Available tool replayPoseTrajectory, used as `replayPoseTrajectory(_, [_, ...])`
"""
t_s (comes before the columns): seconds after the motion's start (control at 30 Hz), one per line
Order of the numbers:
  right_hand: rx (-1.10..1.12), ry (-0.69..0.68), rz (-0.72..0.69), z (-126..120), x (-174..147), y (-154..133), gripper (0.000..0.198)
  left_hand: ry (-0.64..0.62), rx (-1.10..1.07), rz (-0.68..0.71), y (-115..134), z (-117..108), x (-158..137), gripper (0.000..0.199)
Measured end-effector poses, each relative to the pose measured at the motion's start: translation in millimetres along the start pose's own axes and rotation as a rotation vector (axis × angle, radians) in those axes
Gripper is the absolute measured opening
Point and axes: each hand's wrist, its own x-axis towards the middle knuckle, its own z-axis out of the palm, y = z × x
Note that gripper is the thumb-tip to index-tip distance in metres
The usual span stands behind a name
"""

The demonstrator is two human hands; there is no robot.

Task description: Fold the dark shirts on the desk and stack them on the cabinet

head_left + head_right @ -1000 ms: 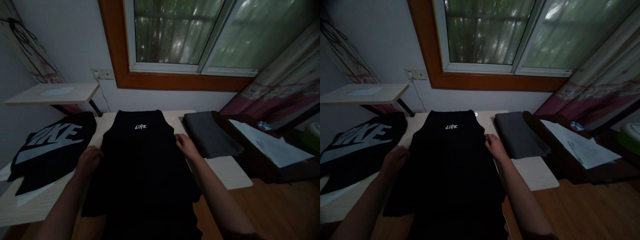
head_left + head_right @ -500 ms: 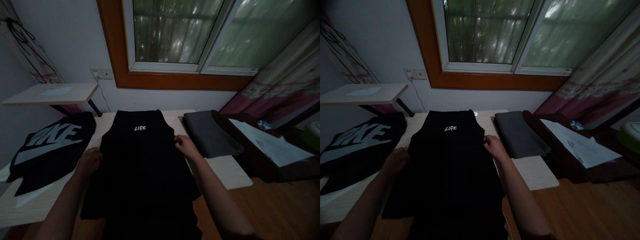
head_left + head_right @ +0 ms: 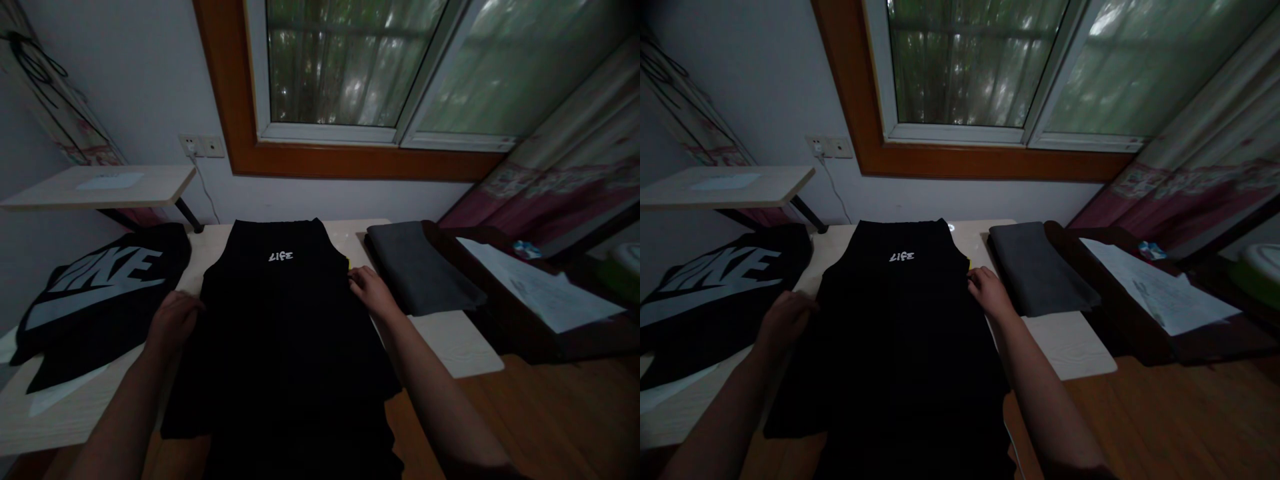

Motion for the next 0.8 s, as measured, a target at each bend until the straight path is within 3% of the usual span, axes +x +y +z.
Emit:
replayPoseTrajectory(0.23, [0.081, -0.065, 0.012, -2.9, -1.9, 1.5, 0.015, 0.0, -0.034, 0.013, -0.4, -0.9, -1.3, 0.02])
replayPoseTrajectory(0.5, [0.159, -0.107, 0.004, -7.2, -5.1, 1.8, 0.013, -0.175, 0.032, 0.151, 5.9, 0.0, -1.7, 0.022])
replayPoseTrajectory(0.67, [0.194, -0.038, 0.057, -4.8, -3.7, 0.2, 0.021, -0.062, 0.048, 0.072, 2.9, 0.6, -1.5, 0.023])
replayPoseTrajectory(0.8, [0.159, -0.011, 0.004, -1.4, -1.0, 1.7, 0.03, -0.003, 0.086, -0.005, 3.1, -0.6, 1.0, 0.026])
